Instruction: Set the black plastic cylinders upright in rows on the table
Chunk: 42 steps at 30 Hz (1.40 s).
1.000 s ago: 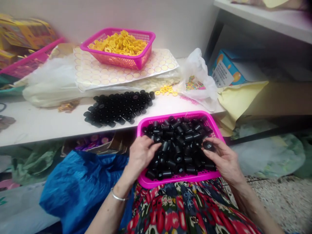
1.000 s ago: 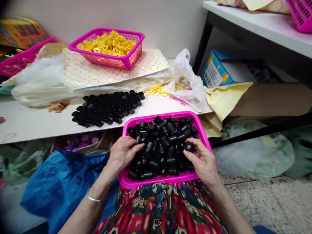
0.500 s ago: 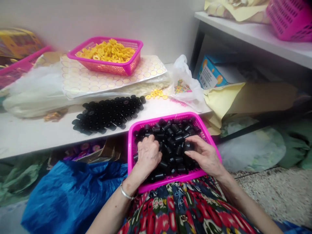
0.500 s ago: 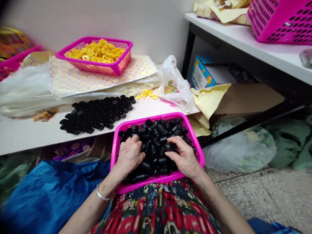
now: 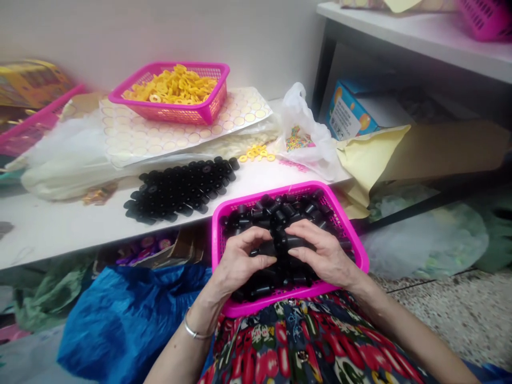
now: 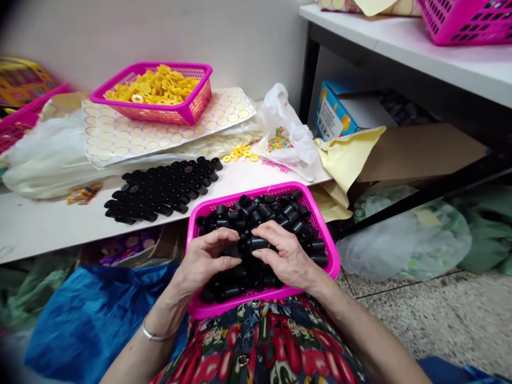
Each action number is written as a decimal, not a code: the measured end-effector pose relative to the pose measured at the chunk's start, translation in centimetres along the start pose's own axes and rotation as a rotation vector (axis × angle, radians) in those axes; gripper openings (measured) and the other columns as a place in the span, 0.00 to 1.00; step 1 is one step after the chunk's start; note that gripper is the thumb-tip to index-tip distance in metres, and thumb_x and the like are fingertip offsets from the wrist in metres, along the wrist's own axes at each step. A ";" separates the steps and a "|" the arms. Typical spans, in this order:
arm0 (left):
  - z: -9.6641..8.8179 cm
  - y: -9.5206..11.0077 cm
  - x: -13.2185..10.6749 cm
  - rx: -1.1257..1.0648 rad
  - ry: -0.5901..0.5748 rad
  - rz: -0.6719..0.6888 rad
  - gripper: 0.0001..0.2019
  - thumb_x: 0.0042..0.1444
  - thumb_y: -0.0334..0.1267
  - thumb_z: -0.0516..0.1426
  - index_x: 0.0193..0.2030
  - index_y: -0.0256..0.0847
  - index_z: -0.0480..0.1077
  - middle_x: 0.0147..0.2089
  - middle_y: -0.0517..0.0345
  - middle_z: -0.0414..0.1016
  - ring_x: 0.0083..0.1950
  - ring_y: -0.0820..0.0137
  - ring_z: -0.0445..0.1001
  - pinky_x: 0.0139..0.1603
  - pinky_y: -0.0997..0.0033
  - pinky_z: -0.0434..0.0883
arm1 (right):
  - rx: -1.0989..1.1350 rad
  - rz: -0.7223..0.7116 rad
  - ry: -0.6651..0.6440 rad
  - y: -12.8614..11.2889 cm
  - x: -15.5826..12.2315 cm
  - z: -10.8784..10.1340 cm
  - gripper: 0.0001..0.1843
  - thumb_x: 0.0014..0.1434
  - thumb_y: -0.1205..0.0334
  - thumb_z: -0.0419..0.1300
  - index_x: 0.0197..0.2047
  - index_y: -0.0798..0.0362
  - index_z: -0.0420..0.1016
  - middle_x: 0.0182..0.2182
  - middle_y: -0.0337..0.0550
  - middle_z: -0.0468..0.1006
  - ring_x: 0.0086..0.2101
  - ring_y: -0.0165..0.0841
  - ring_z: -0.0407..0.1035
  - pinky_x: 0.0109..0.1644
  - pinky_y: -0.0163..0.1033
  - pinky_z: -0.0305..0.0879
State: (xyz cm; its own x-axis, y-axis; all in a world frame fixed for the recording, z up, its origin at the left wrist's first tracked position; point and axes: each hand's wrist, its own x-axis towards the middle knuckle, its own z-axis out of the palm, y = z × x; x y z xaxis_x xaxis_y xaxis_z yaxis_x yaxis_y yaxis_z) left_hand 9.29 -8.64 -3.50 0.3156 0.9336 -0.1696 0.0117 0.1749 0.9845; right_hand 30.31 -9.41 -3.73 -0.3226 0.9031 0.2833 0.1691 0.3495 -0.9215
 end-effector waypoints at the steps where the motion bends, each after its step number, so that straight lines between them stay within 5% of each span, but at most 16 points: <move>1: 0.0 0.1 0.0 -0.008 0.000 0.017 0.16 0.39 0.29 0.68 0.37 0.39 0.74 0.39 0.58 0.71 0.42 0.70 0.71 0.45 0.71 0.68 | -0.005 -0.019 -0.013 -0.1 0.1 0.0 0.15 0.58 0.69 0.58 0.50 0.52 0.72 0.43 0.47 0.72 0.43 0.34 0.69 0.48 0.40 0.68; 10: -0.8 -0.2 0.2 0.093 -0.035 0.081 0.14 0.39 0.30 0.68 0.36 0.38 0.77 0.38 0.54 0.73 0.40 0.68 0.70 0.42 0.70 0.68 | -0.167 -0.145 -0.105 -0.6 0.4 -0.3 0.16 0.59 0.72 0.56 0.51 0.54 0.70 0.43 0.49 0.72 0.43 0.35 0.68 0.46 0.41 0.68; 26: -0.9 0.5 0.4 0.176 -0.071 0.123 0.14 0.39 0.31 0.68 0.36 0.37 0.78 0.36 0.54 0.74 0.37 0.69 0.71 0.39 0.70 0.68 | -0.252 -0.124 -0.145 -0.6 0.1 0.5 0.17 0.60 0.69 0.55 0.54 0.55 0.69 0.45 0.51 0.73 0.46 0.37 0.68 0.50 0.43 0.69; 29: -0.1 0.8 0.3 0.191 -0.041 0.158 0.14 0.39 0.29 0.68 0.37 0.35 0.78 0.36 0.55 0.74 0.36 0.70 0.71 0.38 0.72 0.68 | -0.342 -0.121 -0.130 -0.5 -0.4 1.7 0.29 0.63 0.66 0.53 0.66 0.54 0.53 0.58 0.56 0.66 0.58 0.41 0.61 0.59 0.48 0.63; 32: 0.8 0.9 0.1 0.262 -0.040 0.223 0.15 0.40 0.27 0.67 0.39 0.35 0.77 0.35 0.56 0.74 0.37 0.70 0.71 0.41 0.73 0.68 | -0.415 -0.077 -0.275 -0.5 -0.8 2.8 0.44 0.61 0.62 0.55 0.71 0.54 0.29 0.68 0.59 0.43 0.66 0.46 0.43 0.64 0.54 0.55; 35: 0.7 0.5 -0.3 0.294 -0.019 0.298 0.17 0.42 0.29 0.67 0.43 0.37 0.76 0.39 0.55 0.74 0.41 0.69 0.72 0.45 0.73 0.68 | -0.407 -0.044 -0.351 -0.4 -0.5 2.8 0.50 0.59 0.54 0.57 0.70 0.50 0.23 0.69 0.55 0.36 0.66 0.48 0.37 0.63 0.58 0.52; 38: -1.7 0.0 -0.7 0.230 0.185 0.348 0.17 0.44 0.32 0.66 0.44 0.40 0.75 0.43 0.54 0.74 0.45 0.68 0.72 0.48 0.71 0.69 | -0.356 0.006 -0.235 -0.1 -0.1 1.9 0.45 0.60 0.49 0.55 0.71 0.47 0.31 0.69 0.51 0.41 0.66 0.48 0.40 0.63 0.60 0.49; 42: -9.9 -1.7 -1.0 0.089 0.844 0.377 0.20 0.42 0.34 0.66 0.44 0.39 0.72 0.41 0.55 0.74 0.40 0.70 0.74 0.45 0.69 0.71 | -0.272 0.124 -0.038 1.1 -0.8 0.2 0.26 0.60 0.53 0.56 0.62 0.42 0.61 0.64 0.46 0.59 0.62 0.44 0.55 0.64 0.55 0.53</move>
State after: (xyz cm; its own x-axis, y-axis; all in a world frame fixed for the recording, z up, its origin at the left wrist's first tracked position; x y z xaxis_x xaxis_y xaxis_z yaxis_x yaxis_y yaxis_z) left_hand -0.46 -6.82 -5.43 -0.4813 0.8484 0.2203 0.1322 -0.1782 0.9751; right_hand 30.57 -9.76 -5.04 -0.3173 0.9350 0.1581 0.4513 0.2956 -0.8420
